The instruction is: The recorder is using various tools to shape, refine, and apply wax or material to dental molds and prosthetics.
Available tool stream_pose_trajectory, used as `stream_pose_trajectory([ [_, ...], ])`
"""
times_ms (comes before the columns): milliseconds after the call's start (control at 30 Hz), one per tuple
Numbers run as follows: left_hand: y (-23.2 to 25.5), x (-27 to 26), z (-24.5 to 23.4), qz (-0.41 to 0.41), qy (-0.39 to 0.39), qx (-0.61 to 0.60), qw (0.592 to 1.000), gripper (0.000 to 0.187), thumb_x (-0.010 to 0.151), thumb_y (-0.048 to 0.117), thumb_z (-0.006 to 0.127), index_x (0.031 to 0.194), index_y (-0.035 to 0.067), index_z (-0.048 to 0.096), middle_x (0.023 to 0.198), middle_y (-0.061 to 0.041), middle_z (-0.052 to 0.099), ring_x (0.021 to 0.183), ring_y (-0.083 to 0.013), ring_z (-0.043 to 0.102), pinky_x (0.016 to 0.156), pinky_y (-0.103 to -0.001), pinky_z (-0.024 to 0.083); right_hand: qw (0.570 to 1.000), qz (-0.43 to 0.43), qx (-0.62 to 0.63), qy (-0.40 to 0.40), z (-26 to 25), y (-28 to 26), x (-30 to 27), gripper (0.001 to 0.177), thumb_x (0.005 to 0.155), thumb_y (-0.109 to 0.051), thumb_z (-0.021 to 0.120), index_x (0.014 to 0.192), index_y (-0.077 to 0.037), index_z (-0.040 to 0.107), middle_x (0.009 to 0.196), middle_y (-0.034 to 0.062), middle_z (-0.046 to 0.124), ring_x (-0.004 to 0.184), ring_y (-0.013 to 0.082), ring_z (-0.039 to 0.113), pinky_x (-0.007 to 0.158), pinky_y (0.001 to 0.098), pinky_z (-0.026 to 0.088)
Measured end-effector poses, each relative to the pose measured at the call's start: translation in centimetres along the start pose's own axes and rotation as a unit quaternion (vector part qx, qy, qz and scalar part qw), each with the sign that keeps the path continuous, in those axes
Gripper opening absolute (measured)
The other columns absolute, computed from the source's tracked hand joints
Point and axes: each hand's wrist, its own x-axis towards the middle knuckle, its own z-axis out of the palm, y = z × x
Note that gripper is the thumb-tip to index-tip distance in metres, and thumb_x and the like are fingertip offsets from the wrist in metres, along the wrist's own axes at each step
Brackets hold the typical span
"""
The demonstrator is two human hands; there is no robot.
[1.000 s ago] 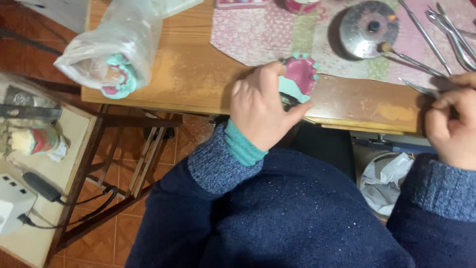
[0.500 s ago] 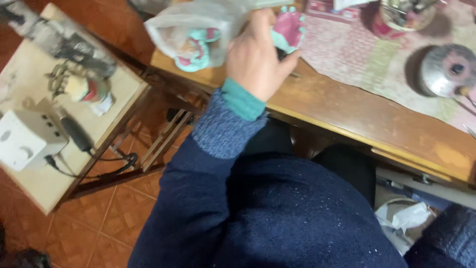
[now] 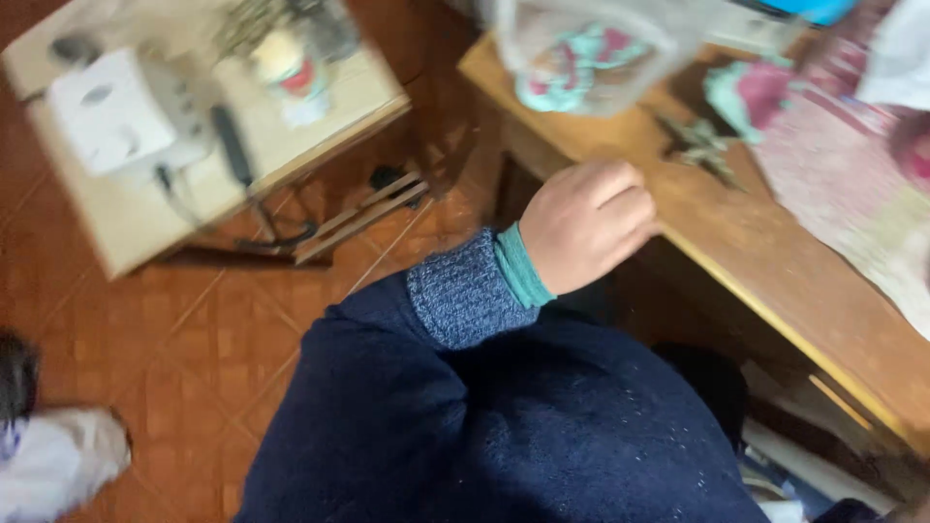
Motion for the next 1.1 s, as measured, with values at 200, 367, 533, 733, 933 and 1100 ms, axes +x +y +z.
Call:
stream_pose_trajectory([
  [200, -4.6, -8.2, -4.6, -0.111, -0.007, 0.039, 0.993, 0.019, 0.099, 0.025, 0.071, 0.087, 0.015, 0.060, 0.078, -0.004, 0.060, 0.077, -0.0272, 0.062, 0.064, -0.044, 0.050, 0.992, -0.085, 0.059, -0.067, 14.3, -16.7, 17.5, 0.018, 0.098, -0.002, 0.054, 0.115, 0.005, 0.060, 0.108, 0.0112, 0.065, 0.093, 0.0229, 0.062, 0.089, 0.0300, 0.051],
  [367, -5.6, -11.8, -11.4, -0.160, 0.019, 0.190, 0.968, 0.031, 0.088, 0.031, 0.072, 0.066, 0.016, 0.058, 0.066, -0.001, 0.058, 0.078, -0.0277, 0.060, 0.073, -0.049, 0.049, 0.958, -0.208, 0.066, -0.185, 20.6, -44.4, 33.1, 0.014, 0.083, -0.002, 0.058, 0.095, -0.001, 0.065, 0.106, 0.0154, 0.070, 0.090, 0.0285, 0.070, 0.082, 0.0350, 0.056],
  [533, -9.2, -17.2, -13.0, -0.242, -0.042, 0.226, 0.943, 0.013, 0.088, 0.020, 0.065, 0.080, 0.011, 0.065, 0.082, -0.007, 0.065, 0.086, -0.0307, 0.062, 0.074, -0.047, 0.050, 0.943, -0.235, -0.016, -0.236, 24.7, -51.8, 36.4, 0.011, 0.094, -0.008, 0.055, 0.088, -0.007, 0.064, 0.099, 0.0152, 0.071, 0.092, 0.0300, 0.068, 0.082, 0.0365, 0.054],
  [733, -12.0, -17.6, -15.3, -0.399, -0.109, 0.220, 0.883, 0.027, 0.098, 0.028, 0.056, 0.083, 0.010, 0.068, 0.085, -0.011, 0.068, 0.082, -0.0345, 0.066, 0.074, -0.051, 0.052, 0.926, -0.126, -0.165, -0.314, 27.1, -51.3, 35.6, 0.022, 0.090, -0.030, 0.078, 0.088, -0.010, 0.070, 0.071, 0.0109, 0.064, 0.069, 0.0273, 0.066, 0.074, 0.0402, 0.055],
  [933, -18.8, -15.4, -16.8, -0.435, 0.012, 0.222, 0.873, 0.050, 0.090, 0.046, 0.072, 0.114, 0.005, 0.058, 0.111, -0.019, 0.065, 0.097, -0.0376, 0.064, 0.085, -0.049, 0.051, 0.960, -0.074, -0.010, -0.270, 28.1, -52.6, 35.6, 0.036, 0.084, -0.021, 0.081, 0.109, -0.002, 0.065, 0.128, 0.0177, 0.061, 0.082, 0.0233, 0.072, 0.072, 0.0330, 0.058],
  [1100, -27.0, -13.3, -14.8, -0.376, 0.139, 0.277, 0.873, 0.100, 0.065, 0.043, 0.094, 0.143, 0.011, 0.041, 0.126, -0.019, 0.062, 0.115, -0.0380, 0.060, 0.098, -0.048, 0.047, 0.967, -0.173, -0.074, -0.171, 27.6, -53.3, 35.8, 0.028, 0.077, -0.010, 0.082, 0.100, -0.001, 0.068, 0.132, 0.0211, 0.059, 0.108, 0.0378, 0.069, 0.084, 0.0392, 0.060],
])
